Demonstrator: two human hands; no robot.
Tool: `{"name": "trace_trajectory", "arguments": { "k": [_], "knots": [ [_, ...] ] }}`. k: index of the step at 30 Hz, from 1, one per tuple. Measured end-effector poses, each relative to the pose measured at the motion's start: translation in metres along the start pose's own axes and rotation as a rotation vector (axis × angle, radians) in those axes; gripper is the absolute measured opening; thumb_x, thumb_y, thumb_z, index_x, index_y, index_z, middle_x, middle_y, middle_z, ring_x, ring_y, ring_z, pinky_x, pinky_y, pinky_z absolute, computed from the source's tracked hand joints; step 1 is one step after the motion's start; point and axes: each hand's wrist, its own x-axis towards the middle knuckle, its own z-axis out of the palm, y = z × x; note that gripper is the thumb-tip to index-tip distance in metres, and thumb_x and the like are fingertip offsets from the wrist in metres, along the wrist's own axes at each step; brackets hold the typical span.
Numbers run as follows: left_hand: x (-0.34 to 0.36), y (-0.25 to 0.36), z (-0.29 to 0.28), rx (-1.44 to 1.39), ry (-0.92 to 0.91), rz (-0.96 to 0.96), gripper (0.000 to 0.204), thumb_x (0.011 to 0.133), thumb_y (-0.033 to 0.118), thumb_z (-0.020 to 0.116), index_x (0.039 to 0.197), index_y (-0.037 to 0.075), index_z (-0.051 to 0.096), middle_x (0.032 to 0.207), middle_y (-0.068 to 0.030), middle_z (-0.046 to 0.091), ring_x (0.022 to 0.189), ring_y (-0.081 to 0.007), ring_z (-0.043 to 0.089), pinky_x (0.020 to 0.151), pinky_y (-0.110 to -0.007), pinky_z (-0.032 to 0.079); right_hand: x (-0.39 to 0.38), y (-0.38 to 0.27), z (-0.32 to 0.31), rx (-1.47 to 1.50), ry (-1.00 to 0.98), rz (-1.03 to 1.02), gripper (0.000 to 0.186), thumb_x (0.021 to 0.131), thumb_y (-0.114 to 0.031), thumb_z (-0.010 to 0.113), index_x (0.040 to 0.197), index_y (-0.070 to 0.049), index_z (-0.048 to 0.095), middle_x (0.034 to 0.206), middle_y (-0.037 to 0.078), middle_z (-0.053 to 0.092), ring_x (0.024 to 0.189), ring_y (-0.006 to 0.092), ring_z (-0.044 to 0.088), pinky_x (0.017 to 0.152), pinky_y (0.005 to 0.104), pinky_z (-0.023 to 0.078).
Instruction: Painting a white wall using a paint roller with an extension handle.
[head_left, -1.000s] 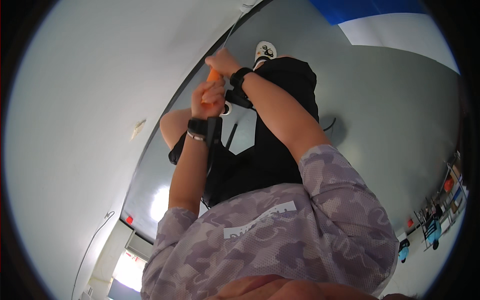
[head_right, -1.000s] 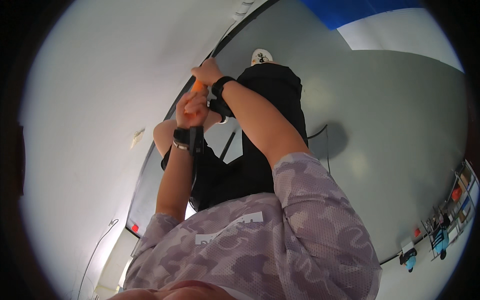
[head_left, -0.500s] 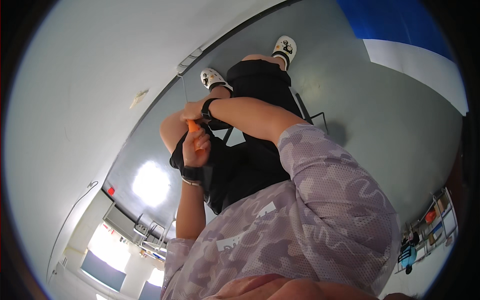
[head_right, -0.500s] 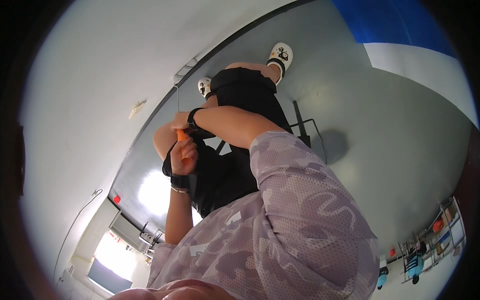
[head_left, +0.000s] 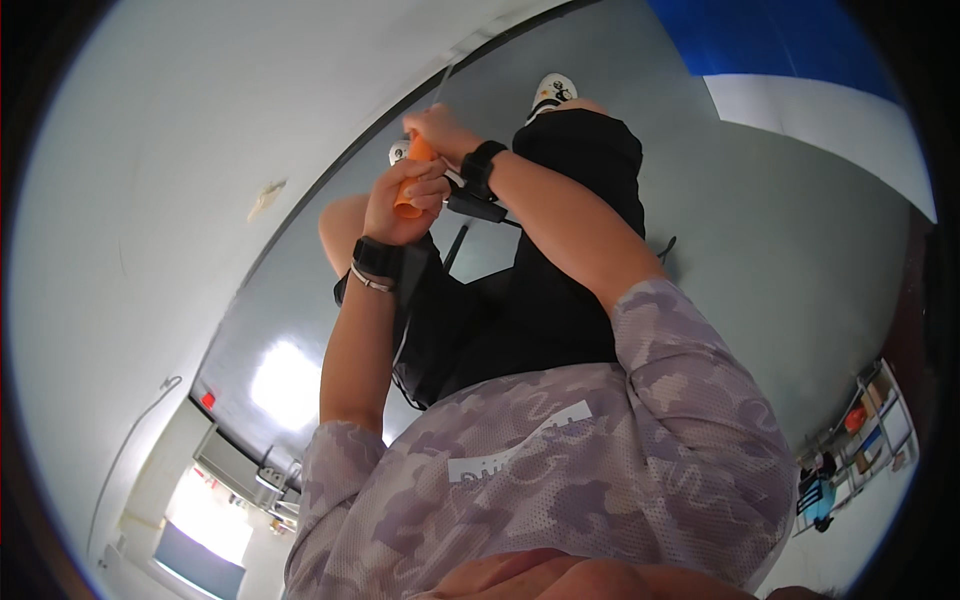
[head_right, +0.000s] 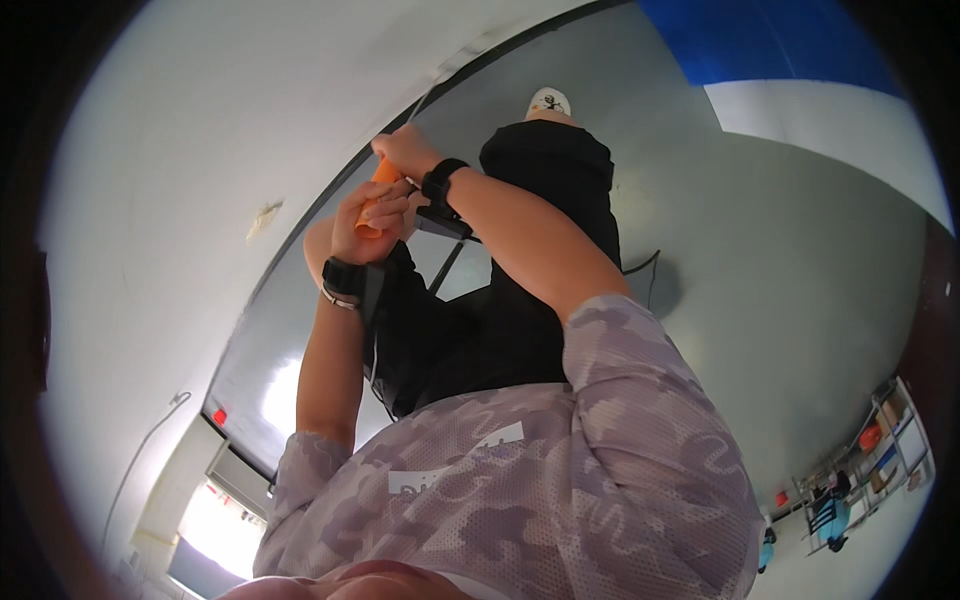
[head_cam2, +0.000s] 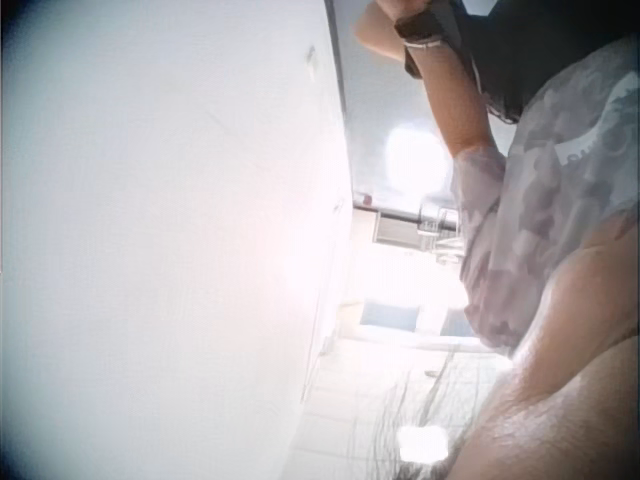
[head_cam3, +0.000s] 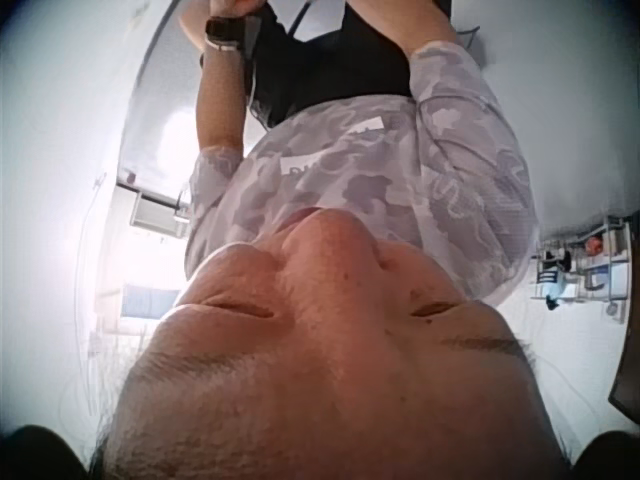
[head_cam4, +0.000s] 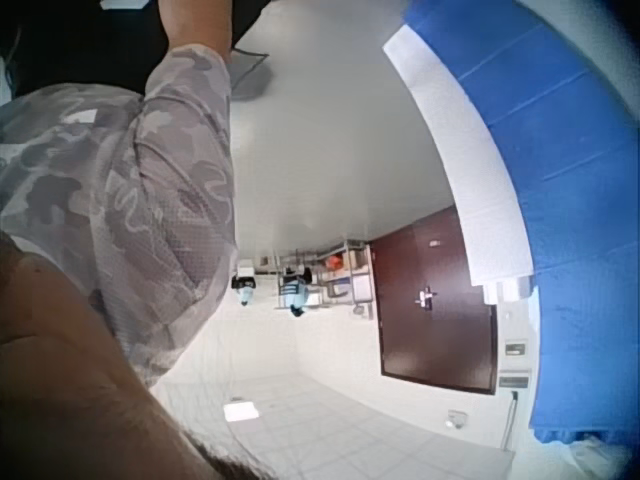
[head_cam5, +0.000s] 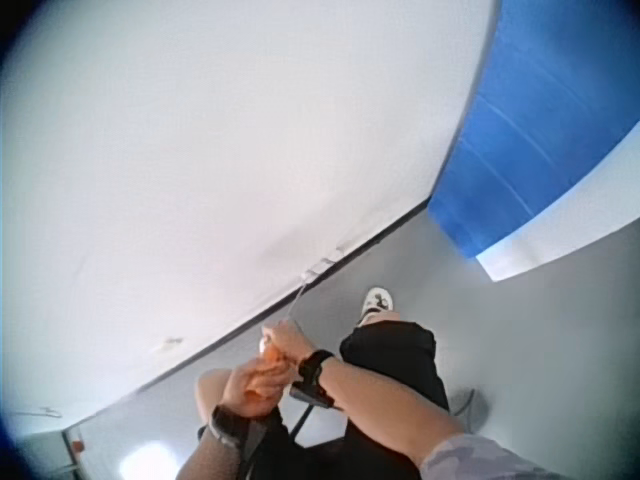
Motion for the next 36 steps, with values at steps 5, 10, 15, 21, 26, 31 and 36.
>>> {"name": "trace_trajectory", "arguments": {
  "k": [5,10,15,21,26,31,36],
  "knots": [
    [-0.033,0.005,-0.029,-0.108,-0.148,0.037,0.018,0.084,0.001,0.042,0.101,-0.002,0.038,0.067,-0.0017,0.038,0.048,-0.0048,0.038,0.04,-0.014,0.033,-0.009,0.009,0.035,0.024,0.126,-0.049,0.026,0.07,-0.013,0.056,0.051,0.001,0.045,0.049,0.005,0.046,0.044,0.0145,0.044,0.045,0.0296,0.038],
    [-0.085,0.002,-0.068,-0.265,-0.126,0.195,0.024,0.084,0.002,0.043,0.107,-0.002,0.039,0.066,-0.001,0.037,0.046,-0.0047,0.037,0.041,-0.016,0.034,0.008,0.058,0.087,-0.114,-0.227,0.219,0.03,0.069,-0.017,0.061,0.061,0.01,0.053,0.062,0.017,0.057,0.052,0.0244,0.058,0.053,0.0335,0.049],
    [-0.1,-0.028,-0.094,-0.059,0.19,0.325,0.019,0.083,0.003,0.046,0.102,0.004,0.044,0.07,0.001,0.041,0.049,-0.0059,0.035,0.044,-0.017,0.032,0.022,0.111,0.112,-0.504,-0.56,0.056,0.031,0.072,-0.023,0.06,0.071,0.007,0.062,0.069,0.016,0.063,0.052,0.0263,0.058,0.052,0.0332,0.048],
    [-0.093,-0.026,-0.048,0.19,0.295,0.342,0.015,0.084,0.005,0.047,0.098,0.006,0.043,0.068,0.0009,0.039,0.051,-0.0056,0.035,0.045,-0.017,0.031,0.006,0.063,0.099,-0.381,-0.635,0.177,0.03,0.076,-0.023,0.056,0.072,0.005,0.064,0.068,0.016,0.063,0.058,0.0225,0.059,0.052,0.031,0.046],
    [-0.061,-0.043,-0.004,0.302,0.262,0.309,0.017,0.081,0.005,0.049,0.095,0.009,0.041,0.07,-0.0003,0.042,0.056,-0.0104,0.041,0.05,-0.023,0.037,-0.021,0.013,0.049,-0.183,-0.567,0.132,0.027,0.079,-0.022,0.053,0.067,0.002,0.059,0.065,0.009,0.059,0.056,0.0147,0.054,0.052,0.026,0.042],
    [-0.056,-0.052,0.026,0.302,0.111,0.199,0.014,0.082,0.005,0.049,0.094,0.008,0.043,0.07,0.0012,0.041,0.054,-0.0074,0.038,0.048,-0.02,0.033,-0.05,-0.017,0.014,-0.113,-0.435,0.044,0.027,0.077,-0.018,0.056,0.057,0.001,0.054,0.059,0.008,0.054,0.054,0.0141,0.051,0.049,0.0273,0.038],
    [-0.065,-0.029,0.008,0.175,0.065,0.155,0.014,0.08,0.003,0.049,0.09,0.007,0.041,0.069,-0.0007,0.042,0.056,-0.0101,0.043,0.05,-0.023,0.036,-0.046,-0.012,0.029,0.078,-0.343,0.112,0.02,0.078,-0.015,0.055,0.065,-0.001,0.052,0.063,0.006,0.051,0.056,0.0108,0.048,0.056,0.0244,0.041]
  ]
}}
